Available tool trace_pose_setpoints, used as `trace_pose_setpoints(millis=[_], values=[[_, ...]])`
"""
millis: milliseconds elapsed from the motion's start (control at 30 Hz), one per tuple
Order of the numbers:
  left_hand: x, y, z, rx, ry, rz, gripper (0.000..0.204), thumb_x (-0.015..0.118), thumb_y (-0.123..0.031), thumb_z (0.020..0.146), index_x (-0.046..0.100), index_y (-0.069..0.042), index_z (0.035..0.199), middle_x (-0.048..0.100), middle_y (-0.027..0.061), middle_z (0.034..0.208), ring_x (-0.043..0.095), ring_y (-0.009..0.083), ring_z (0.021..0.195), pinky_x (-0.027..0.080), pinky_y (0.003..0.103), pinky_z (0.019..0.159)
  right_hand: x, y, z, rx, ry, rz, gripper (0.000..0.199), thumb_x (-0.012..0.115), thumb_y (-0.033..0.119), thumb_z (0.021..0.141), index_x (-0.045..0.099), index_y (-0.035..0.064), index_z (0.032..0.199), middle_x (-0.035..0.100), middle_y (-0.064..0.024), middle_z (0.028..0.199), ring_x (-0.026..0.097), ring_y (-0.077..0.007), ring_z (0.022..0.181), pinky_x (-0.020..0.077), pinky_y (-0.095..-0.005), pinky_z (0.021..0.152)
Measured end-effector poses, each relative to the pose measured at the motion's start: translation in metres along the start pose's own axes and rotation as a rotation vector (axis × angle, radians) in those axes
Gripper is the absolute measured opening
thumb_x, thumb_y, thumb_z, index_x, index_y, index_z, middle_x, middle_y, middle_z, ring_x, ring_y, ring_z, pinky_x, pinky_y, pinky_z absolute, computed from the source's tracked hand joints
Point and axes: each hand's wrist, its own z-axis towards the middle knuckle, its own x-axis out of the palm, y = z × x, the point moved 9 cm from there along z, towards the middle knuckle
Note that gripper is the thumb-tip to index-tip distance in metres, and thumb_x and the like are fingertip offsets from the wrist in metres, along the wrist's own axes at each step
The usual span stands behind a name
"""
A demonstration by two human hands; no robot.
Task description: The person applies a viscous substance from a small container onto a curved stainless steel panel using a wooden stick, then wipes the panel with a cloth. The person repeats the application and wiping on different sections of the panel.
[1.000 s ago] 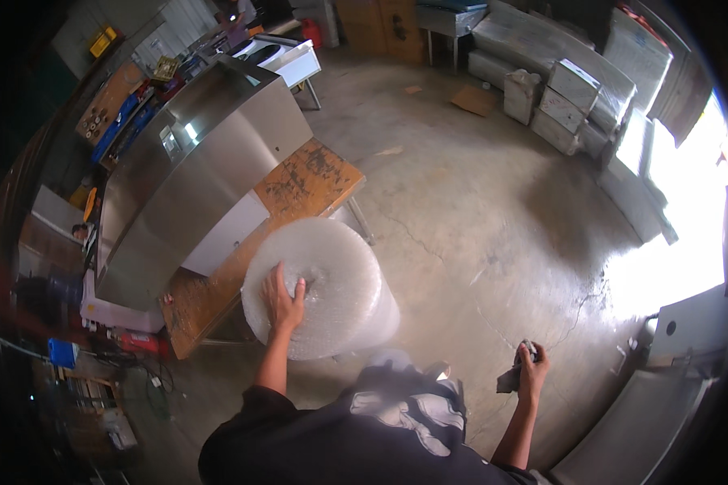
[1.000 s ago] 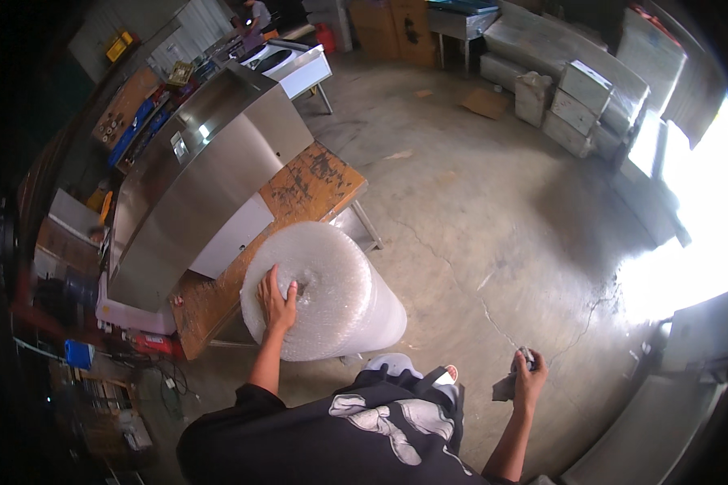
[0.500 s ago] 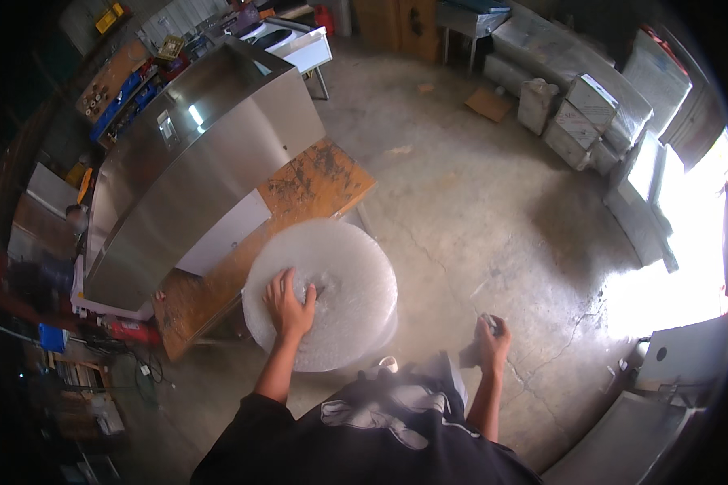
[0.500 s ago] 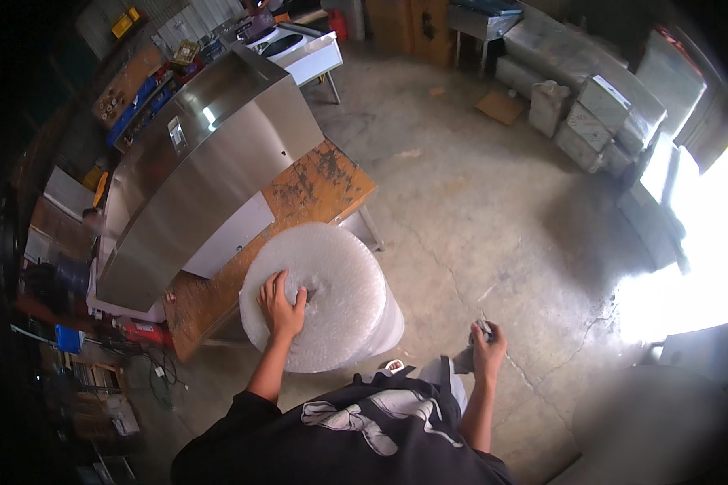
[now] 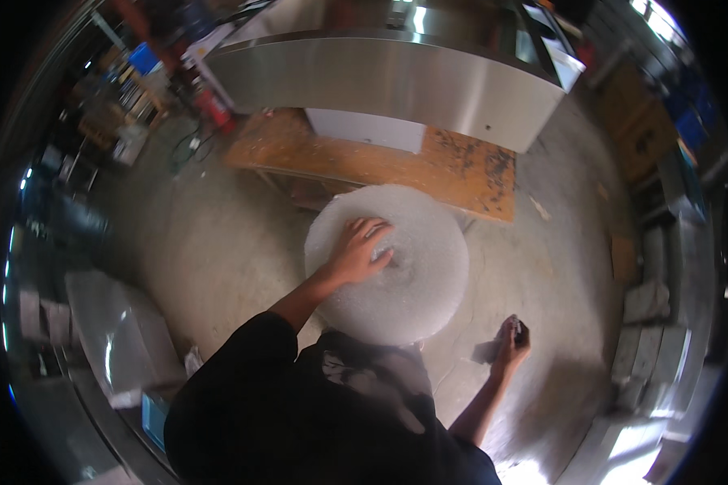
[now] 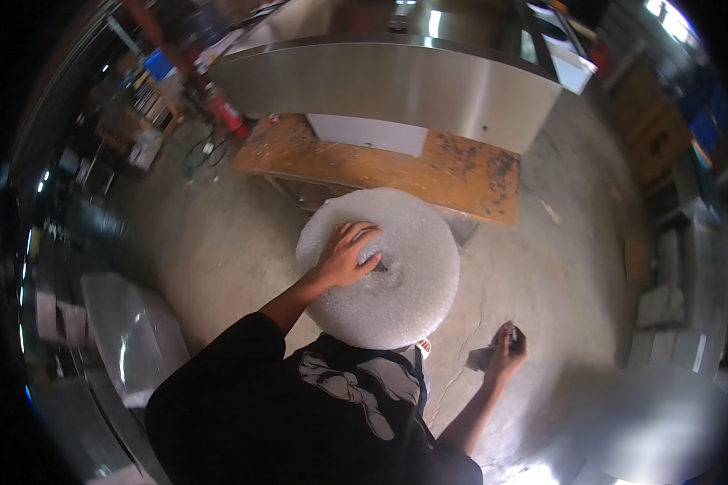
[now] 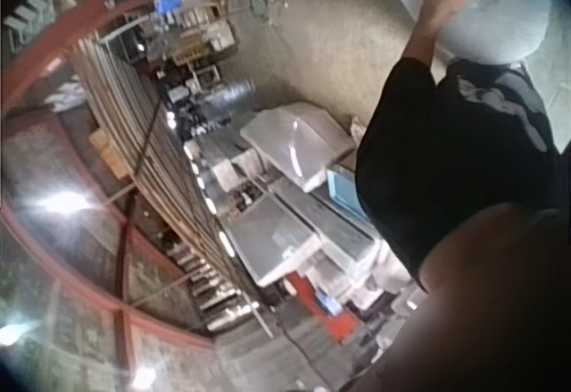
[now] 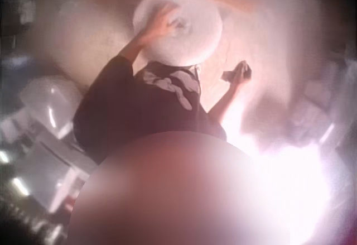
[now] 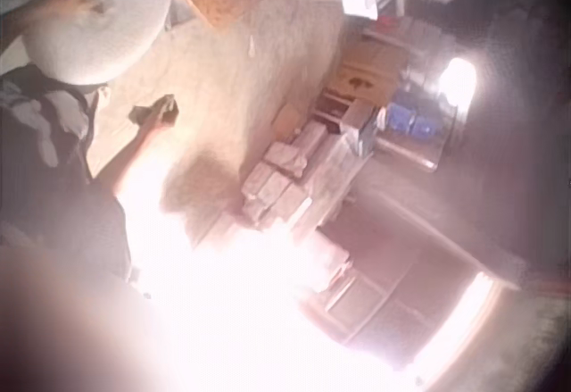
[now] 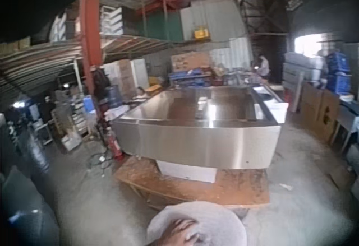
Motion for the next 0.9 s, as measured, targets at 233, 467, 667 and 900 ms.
trace_pose_setpoints(millis=[233, 467, 667, 900], values=[[-0.007, 0.012, -0.014, -0.105, -0.129, 0.065, 0.057, 0.073, -0.029, 0.087, 0.058, -0.005, 0.136, 0.049, 0.0216, 0.143, 0.045, 0.042, 0.132, 0.033, 0.055, 0.112, 0.088, 0.128, 0.044, -0.111, 0.334, 0.062, 0.035, 0.074, 0.022, 0.095, 0.067, -0.0038, 0.117, 0.067, -0.0035, 0.085, 0.059, -0.0099, 0.072, 0.0486, -0.0268, 0.064], [-0.03, 0.043, -0.045, -0.385, -0.282, 0.464, 0.08, 0.074, -0.041, 0.086, 0.044, -0.006, 0.152, 0.032, 0.0282, 0.159, 0.03, 0.0514, 0.146, 0.024, 0.065, 0.116, 0.235, 0.116, -0.052, 0.541, 0.848, 0.638, 0.033, 0.077, 0.025, 0.094, 0.068, 0.0039, 0.117, 0.069, -0.0051, 0.103, 0.062, -0.0133, 0.098, 0.0529, -0.0322, 0.08], [-0.05, 0.081, -0.082, -0.718, -0.164, 0.386, 0.096, 0.075, -0.055, 0.084, 0.036, -0.005, 0.156, 0.046, 0.0269, 0.15, 0.041, 0.0461, 0.14, 0.03, 0.058, 0.115, 0.253, 0.114, -0.085, 0.285, 0.966, 0.543, 0.036, 0.076, 0.025, 0.095, 0.067, 0.0017, 0.121, 0.069, -0.0039, 0.11, 0.06, -0.0124, 0.102, 0.0479, -0.0286, 0.091], [-0.068, 0.089, -0.104, -0.943, 0.055, 0.426, 0.085, 0.068, -0.07, 0.084, 0.061, 0.005, 0.124, 0.065, 0.0275, 0.119, 0.063, 0.0455, 0.11, 0.05, 0.053, 0.093, 0.244, 0.102, -0.085, 0.424, 0.995, 0.615, 0.035, 0.076, 0.024, 0.095, 0.067, 0.0023, 0.122, 0.069, -0.0037, 0.111, 0.06, -0.0121, 0.102, 0.0478, -0.0294, 0.092]])
